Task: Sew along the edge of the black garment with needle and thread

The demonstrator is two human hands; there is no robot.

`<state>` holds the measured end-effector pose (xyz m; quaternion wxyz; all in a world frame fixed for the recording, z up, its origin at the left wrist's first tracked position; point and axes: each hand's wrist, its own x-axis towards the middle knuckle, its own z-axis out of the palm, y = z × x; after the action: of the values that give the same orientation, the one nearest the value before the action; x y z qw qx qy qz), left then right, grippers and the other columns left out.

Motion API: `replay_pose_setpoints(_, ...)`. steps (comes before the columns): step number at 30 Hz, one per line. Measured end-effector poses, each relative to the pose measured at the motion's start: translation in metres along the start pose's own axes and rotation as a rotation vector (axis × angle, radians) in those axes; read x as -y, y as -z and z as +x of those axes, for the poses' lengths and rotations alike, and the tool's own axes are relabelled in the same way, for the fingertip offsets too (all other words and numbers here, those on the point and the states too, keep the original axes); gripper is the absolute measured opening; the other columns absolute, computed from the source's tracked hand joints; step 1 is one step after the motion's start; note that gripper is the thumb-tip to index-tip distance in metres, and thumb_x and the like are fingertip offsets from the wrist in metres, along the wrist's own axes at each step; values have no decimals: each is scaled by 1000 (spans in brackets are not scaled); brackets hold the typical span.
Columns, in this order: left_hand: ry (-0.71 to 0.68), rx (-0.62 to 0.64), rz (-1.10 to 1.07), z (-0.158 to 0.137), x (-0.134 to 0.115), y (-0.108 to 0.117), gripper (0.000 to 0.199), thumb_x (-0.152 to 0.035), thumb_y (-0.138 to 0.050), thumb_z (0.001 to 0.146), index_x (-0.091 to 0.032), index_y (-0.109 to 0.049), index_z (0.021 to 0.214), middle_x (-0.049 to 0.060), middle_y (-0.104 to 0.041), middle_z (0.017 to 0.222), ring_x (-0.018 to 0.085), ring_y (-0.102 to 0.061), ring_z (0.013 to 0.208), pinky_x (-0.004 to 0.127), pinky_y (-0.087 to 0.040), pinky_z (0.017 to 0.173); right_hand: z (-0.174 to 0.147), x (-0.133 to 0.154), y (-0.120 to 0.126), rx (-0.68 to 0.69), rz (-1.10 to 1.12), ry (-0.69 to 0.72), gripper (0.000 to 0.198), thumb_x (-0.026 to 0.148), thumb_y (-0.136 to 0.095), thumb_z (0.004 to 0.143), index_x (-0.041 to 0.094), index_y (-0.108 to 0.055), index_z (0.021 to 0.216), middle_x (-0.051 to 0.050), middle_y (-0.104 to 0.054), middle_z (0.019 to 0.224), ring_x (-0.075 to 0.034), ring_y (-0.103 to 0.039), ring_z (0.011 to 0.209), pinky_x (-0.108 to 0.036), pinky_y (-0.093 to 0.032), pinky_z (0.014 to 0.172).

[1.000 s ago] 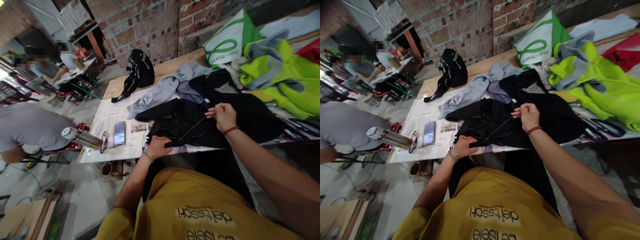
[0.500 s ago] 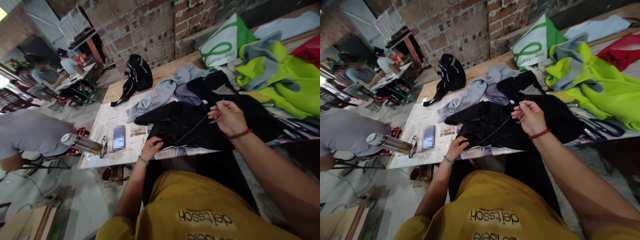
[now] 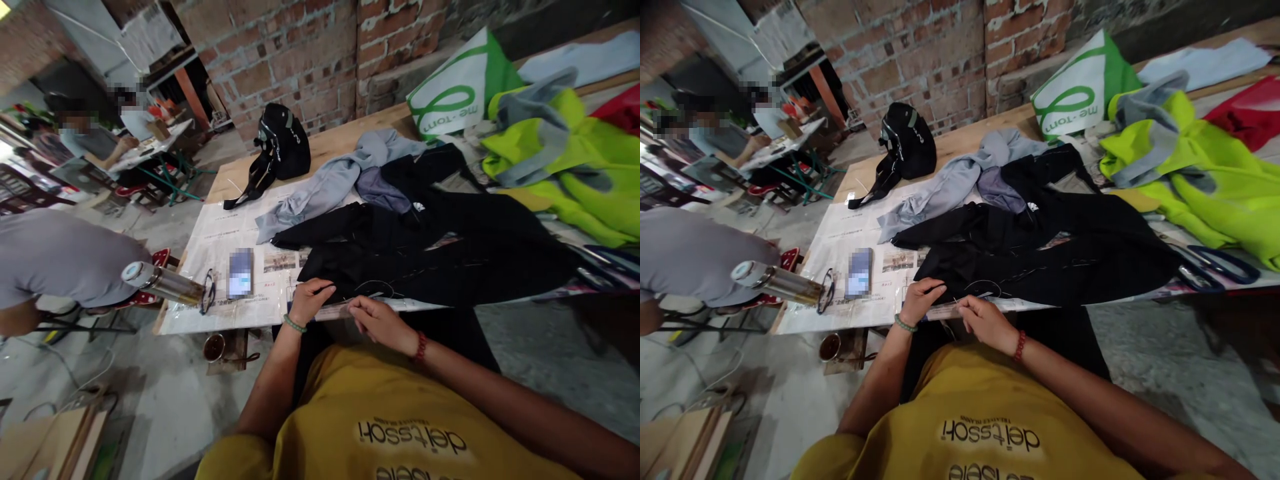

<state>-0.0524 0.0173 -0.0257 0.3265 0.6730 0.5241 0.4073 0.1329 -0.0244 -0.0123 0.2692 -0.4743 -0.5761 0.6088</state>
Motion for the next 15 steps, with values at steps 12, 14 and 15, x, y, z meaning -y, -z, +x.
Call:
replay_pose_setpoints(12,-73,34,-17,-1,-3,2,15,-29,-62,78,-18,-72,82,3,-63,68,11,-57,63,23,-46,59,8,6,-5,-88,-5,-10,19,37,-42,83,20,-49,76,6,-50,49,-6,-39,31,-18,-27,32)
replay_pose_setpoints(14,-98,36,-50,-1,-3,2,15,-29,-63,78,-18,-72,82,3,-65,72,12,-59,67,23,-48,62,9,6,-5,-99,6,-18,18,36,-42,83,20,-48,76,7,-50,49,-6,-39,31,-18,-26,31)
replay_pose_setpoints(15,-110,41,-71,-2,-3,2,14,-28,-64,77,-18,-72,81,4,-66,75,13,-60,69,24,-49,64,10,6,-5,-102,12,-24,18,36,-42,82,20,-48,77,7,-50,48,-6,-38,30,-17,-26,31)
